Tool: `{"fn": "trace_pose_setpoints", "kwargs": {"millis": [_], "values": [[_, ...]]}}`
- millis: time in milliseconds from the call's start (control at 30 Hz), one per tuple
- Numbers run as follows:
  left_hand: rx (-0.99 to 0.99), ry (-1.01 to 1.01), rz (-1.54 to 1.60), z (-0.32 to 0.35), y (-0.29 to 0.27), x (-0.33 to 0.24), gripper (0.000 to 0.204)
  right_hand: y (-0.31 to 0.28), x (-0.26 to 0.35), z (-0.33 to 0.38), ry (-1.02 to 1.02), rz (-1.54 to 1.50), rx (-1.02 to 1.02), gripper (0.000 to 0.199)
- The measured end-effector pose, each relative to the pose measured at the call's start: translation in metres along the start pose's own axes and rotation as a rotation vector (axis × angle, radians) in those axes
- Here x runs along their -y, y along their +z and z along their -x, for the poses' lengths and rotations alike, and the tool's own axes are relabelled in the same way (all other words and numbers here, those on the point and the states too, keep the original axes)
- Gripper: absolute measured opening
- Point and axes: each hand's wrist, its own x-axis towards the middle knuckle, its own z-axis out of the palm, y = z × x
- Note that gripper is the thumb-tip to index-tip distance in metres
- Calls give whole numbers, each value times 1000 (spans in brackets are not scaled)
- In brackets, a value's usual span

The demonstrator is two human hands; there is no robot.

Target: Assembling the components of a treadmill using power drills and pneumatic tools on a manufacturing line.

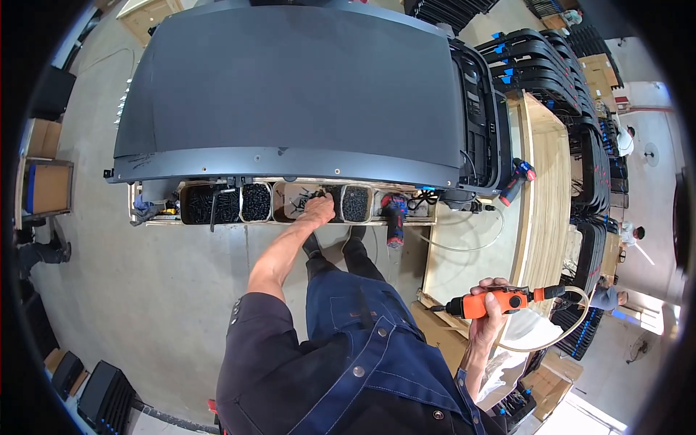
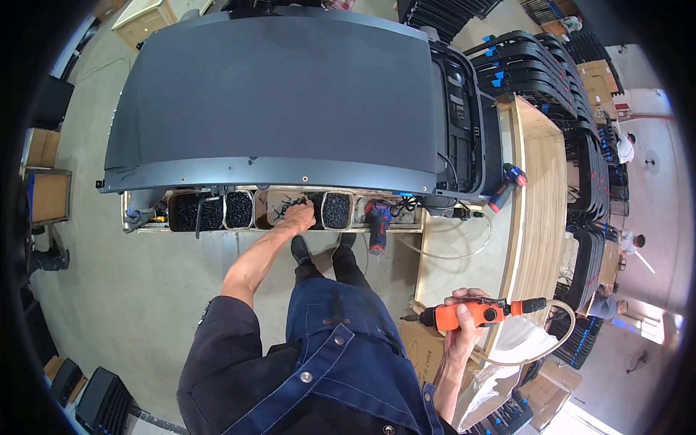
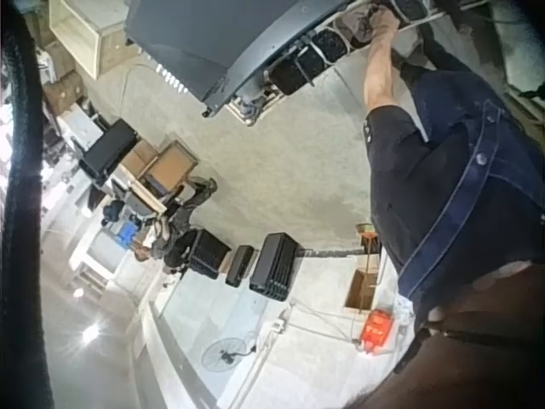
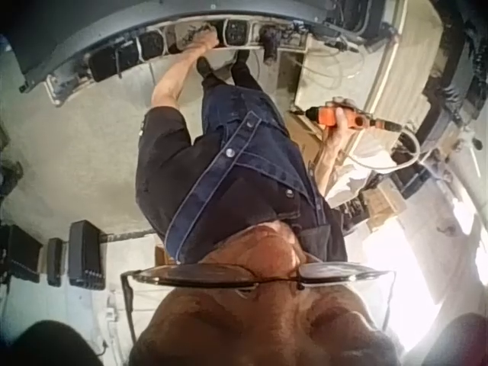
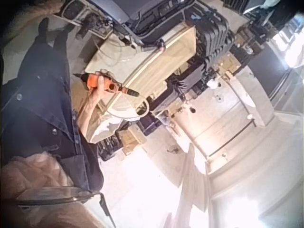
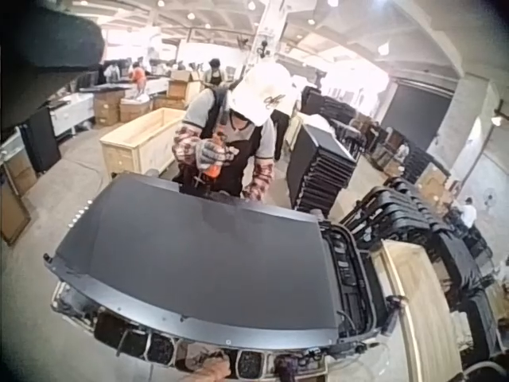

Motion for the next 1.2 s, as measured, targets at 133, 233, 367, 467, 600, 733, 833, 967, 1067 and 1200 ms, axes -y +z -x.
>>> {"fn": "trace_pose_setpoints", "kwargs": {"millis": [133, 233, 367, 467, 600, 733, 833, 967, 1067, 1200], "values": [[-37, -50, 241, 1, 11, 31, 38, -2, -2, -7, 21, -40, -7, 42], [-30, -87, 646, 12, 19, 61, 31, 3, -5, -13, 34, -57, 5, 41], [151, -134, 1280, 29, 2, 70, 29, 4, -13, -25, 54, -69, 49, 41], [210, -203, 1563, 37, -23, 56, 28, 15, -14, -30, 40, -91, 67, 44], [75, -188, 1484, 48, -19, 59, 34, 28, -16, -36, 78, -142, 146, 43], [-47, -328, 1465, 51, -14, 52, 26, 40, -13, -40, 44, -156, 238, 40], [-95, -270, 1666, 57, -12, 48, 23, 56, -6, -41, 43, -187, 266, 41], [-55, -147, 1797, 73, -20, 28, 25, 59, -7, -54, 42, -240, 310, 41], [-87, -150, 1785, 83, -25, 8, 26, 62, -7, -67, 72, -280, 326, 40], [-131, -213, 1758, 94, -30, -27, 29, 64, -9, -89, 89, -362, 382, 39]]}}
